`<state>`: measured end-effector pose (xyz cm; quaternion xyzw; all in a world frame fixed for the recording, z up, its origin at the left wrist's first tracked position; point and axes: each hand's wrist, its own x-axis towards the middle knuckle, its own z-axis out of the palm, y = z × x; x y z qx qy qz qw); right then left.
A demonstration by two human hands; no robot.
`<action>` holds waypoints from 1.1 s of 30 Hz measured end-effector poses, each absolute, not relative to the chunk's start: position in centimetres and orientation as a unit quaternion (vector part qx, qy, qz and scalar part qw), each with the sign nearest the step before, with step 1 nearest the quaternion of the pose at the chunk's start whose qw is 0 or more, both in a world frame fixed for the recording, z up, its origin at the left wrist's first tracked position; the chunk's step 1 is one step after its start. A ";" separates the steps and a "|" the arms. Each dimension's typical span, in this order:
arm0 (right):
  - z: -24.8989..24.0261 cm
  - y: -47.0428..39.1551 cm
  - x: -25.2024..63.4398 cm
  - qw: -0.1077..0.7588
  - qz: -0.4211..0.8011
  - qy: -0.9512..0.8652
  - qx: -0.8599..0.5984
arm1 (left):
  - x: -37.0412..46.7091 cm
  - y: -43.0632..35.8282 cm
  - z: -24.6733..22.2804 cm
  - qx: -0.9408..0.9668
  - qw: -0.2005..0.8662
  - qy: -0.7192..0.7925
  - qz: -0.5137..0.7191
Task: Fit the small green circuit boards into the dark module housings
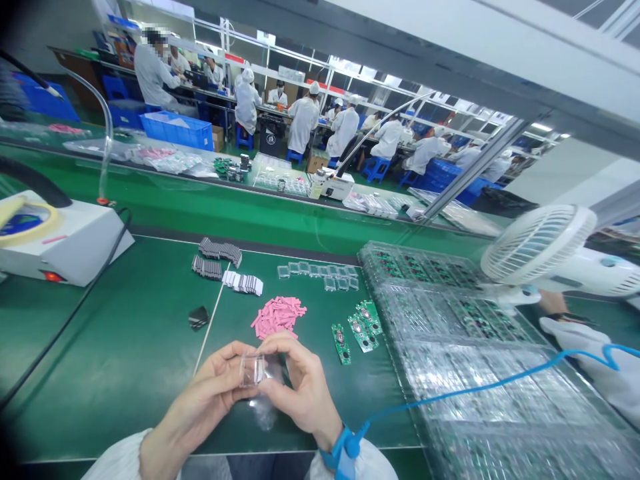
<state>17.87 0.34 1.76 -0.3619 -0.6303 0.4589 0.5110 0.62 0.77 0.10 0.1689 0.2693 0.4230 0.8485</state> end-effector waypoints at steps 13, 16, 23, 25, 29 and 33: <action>2.5 0.1 17.5 0.445 0.369 -0.706 -0.410 | 0.6 0.8 0.3 0.185 0.836 0.293 0.425; 3.0 0.1 17.4 0.424 0.340 -0.727 -0.419 | 0.6 0.8 0.2 0.180 0.840 0.280 0.428; 3.7 0.4 17.6 0.382 0.256 -0.783 -0.419 | 0.6 0.8 0.2 0.178 0.836 0.282 0.435; 3.8 0.5 17.7 0.368 0.247 -0.793 -0.419 | 0.6 0.8 0.1 0.182 0.833 0.290 0.435; 4.2 0.6 17.8 0.339 0.259 -0.798 -0.426 | 0.5 0.9 -0.1 0.179 0.835 0.292 0.430; 4.8 0.6 17.8 0.322 0.283 -0.794 -0.431 | 0.4 0.9 0.0 0.175 0.844 0.273 0.427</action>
